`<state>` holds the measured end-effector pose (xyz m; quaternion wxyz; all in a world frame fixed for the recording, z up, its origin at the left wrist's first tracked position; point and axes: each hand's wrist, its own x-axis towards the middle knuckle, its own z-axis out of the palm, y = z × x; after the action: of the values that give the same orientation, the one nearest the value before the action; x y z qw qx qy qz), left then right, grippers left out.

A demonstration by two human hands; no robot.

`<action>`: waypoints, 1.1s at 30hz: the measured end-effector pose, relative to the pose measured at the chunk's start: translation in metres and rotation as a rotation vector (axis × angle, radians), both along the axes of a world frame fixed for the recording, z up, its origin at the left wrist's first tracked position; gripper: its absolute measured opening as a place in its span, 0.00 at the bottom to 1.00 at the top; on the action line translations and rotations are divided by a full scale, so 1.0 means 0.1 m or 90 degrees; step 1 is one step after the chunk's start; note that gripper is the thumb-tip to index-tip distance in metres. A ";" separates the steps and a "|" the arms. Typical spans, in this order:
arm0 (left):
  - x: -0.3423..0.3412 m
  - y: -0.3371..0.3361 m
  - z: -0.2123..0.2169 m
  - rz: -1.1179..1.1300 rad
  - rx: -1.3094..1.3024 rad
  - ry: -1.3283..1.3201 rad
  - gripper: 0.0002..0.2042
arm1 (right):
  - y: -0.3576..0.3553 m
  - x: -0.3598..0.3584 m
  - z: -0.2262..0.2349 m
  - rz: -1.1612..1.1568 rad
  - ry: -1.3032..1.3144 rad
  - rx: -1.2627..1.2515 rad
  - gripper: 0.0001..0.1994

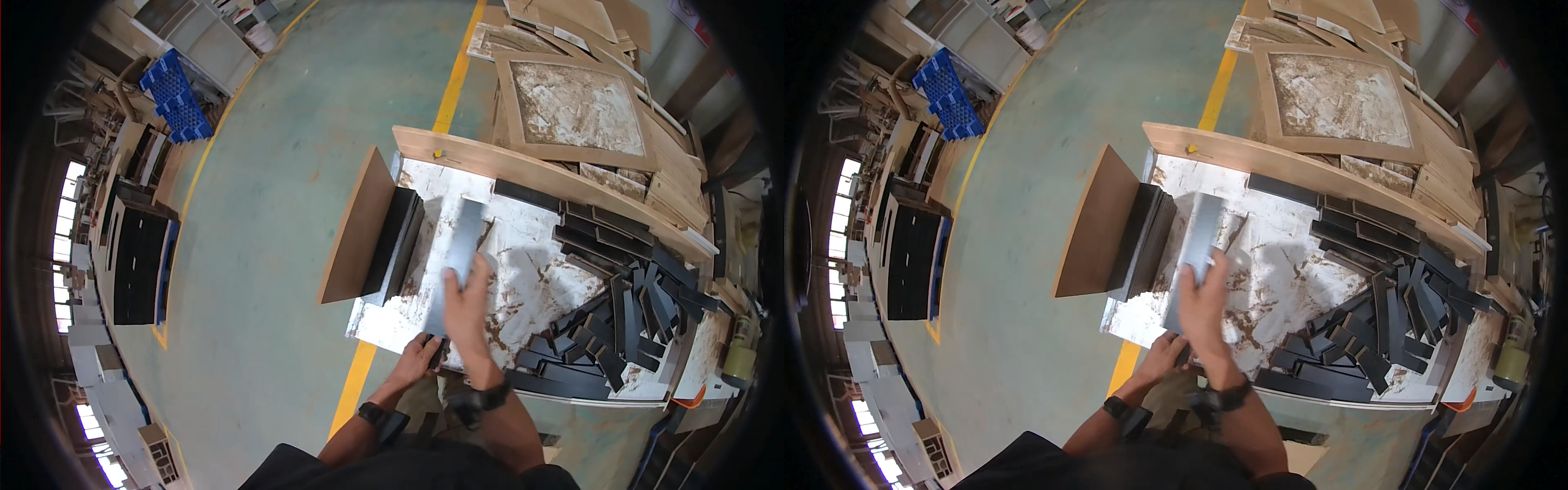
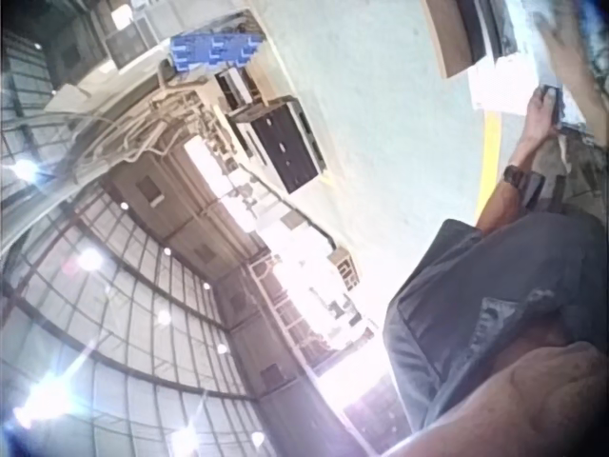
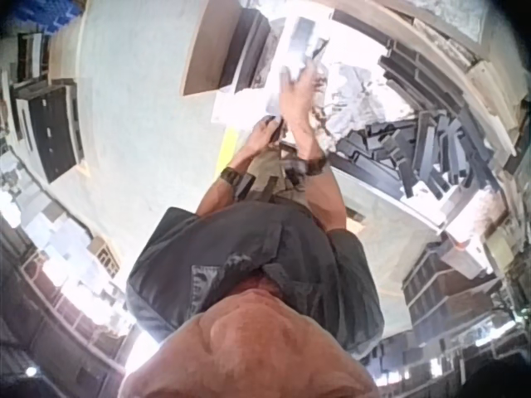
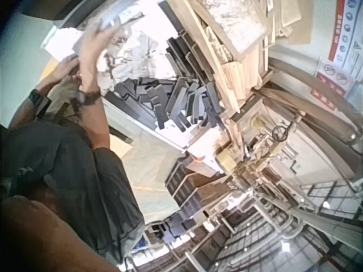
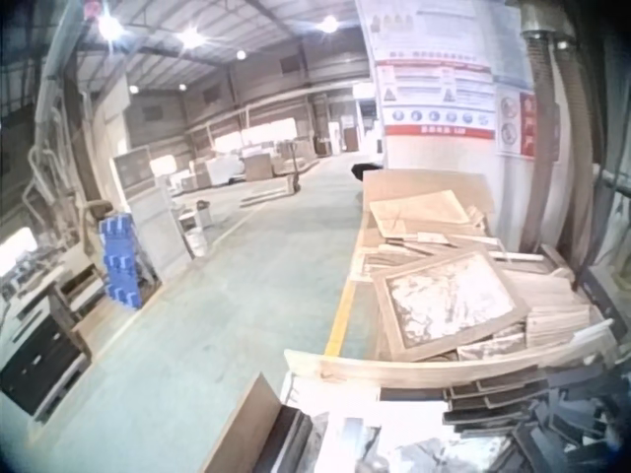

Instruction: Polishing black furniture parts using a belt sander, sorting them on a table, and arranging them on a wooden board.

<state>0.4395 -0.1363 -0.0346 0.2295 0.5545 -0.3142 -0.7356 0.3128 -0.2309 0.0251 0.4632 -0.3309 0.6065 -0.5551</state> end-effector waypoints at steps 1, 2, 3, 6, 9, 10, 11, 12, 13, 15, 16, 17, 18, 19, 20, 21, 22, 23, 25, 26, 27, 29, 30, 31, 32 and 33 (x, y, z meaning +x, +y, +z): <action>-0.03 0.05 -0.03 0.026 -0.002 0.028 0.16 | -0.12 0.20 0.05 -0.023 0.098 -0.088 0.21; -0.07 0.10 -0.04 0.074 -0.031 0.029 0.16 | -0.22 0.33 0.09 -0.009 0.075 -0.095 0.21; -0.09 0.13 -0.06 0.101 -0.052 0.027 0.16 | -0.34 0.49 0.12 -0.026 0.107 -0.051 0.20; -0.11 0.15 -0.09 0.121 -0.081 0.011 0.16 | -0.50 0.81 0.15 -0.032 0.167 0.019 0.21; -0.04 0.13 -0.10 0.125 -0.082 0.002 0.16 | -0.55 0.98 0.09 -0.035 0.274 0.021 0.23; -0.02 0.12 -0.10 0.126 -0.080 0.001 0.16 | -0.57 1.02 0.06 -0.052 0.313 0.004 0.25; 0.01 0.12 -0.10 0.125 -0.078 0.000 0.16 | -0.58 1.07 0.04 -0.058 0.348 -0.008 0.27; 0.03 0.12 -0.10 0.124 -0.078 0.001 0.16 | -0.60 1.11 0.01 -0.056 0.358 0.000 0.30; 0.05 0.11 -0.09 0.124 -0.078 0.000 0.16 | -0.61 1.16 -0.02 -0.055 0.362 0.000 0.30; 0.08 0.10 -0.07 0.124 -0.083 0.000 0.16 | -0.64 1.22 -0.04 -0.083 0.370 -0.033 0.31; 0.10 0.08 -0.05 0.124 -0.089 -0.003 0.16 | -0.63 1.20 -0.06 -0.066 0.374 -0.028 0.31; 0.10 0.05 -0.04 0.121 -0.101 -0.005 0.16 | -0.61 1.14 -0.07 -0.030 0.366 -0.015 0.32; 0.13 0.03 -0.03 0.121 -0.109 -0.007 0.16 | -0.57 1.06 -0.09 0.015 0.363 -0.007 0.33; 0.14 0.01 -0.01 0.115 -0.118 -0.011 0.16 | -0.53 0.93 -0.14 -0.009 0.342 -0.028 0.33; 0.16 -0.03 0.00 0.105 -0.100 -0.003 0.16 | -0.44 0.72 -0.20 -0.023 0.349 -0.018 0.34; 0.17 -0.06 0.01 0.089 -0.095 -0.009 0.16 | -0.35 0.48 -0.28 -0.039 0.383 -0.027 0.34; 0.19 -0.11 0.02 0.080 -0.028 0.030 0.15 | -0.26 0.27 -0.37 -0.040 0.334 0.024 0.33; 0.17 -0.16 0.01 0.078 -0.022 0.034 0.15 | -0.17 0.10 -0.47 -0.050 0.293 0.085 0.31; 0.12 -0.29 -0.02 0.034 -0.009 -0.022 0.16 | -0.01 -0.10 -0.71 0.062 0.162 0.174 0.22; 0.09 -0.37 -0.04 0.023 -0.027 -0.015 0.15 | 0.01 -0.09 -0.84 0.110 0.050 0.132 0.18; 0.06 -0.41 -0.05 0.028 -0.051 0.017 0.15 | 0.04 -0.08 -0.96 0.155 -0.076 0.142 0.13; 0.05 -0.46 -0.05 0.158 -0.019 0.063 0.14 | -0.02 -0.10 -1.16 0.143 -0.182 0.144 0.09; 0.06 -0.46 -0.05 0.225 -0.008 0.101 0.13 | -0.09 -0.07 -1.23 0.121 -0.168 0.147 0.09; 0.09 -0.45 -0.05 0.224 0.002 0.076 0.13 | -0.15 -0.05 -1.28 0.100 -0.162 0.137 0.09; 0.16 -0.42 -0.05 0.238 0.033 0.069 0.13 | -0.31 0.06 -1.33 0.046 -0.089 0.107 0.11; 0.22 -0.40 -0.06 0.250 0.065 0.064 0.14 | -0.41 0.10 -1.34 0.046 -0.091 0.063 0.11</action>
<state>0.4618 -0.1758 -0.0410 0.3555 0.5785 -0.1507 -0.7185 0.3232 -0.2715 -0.1093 0.5407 -0.2886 0.5861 -0.5300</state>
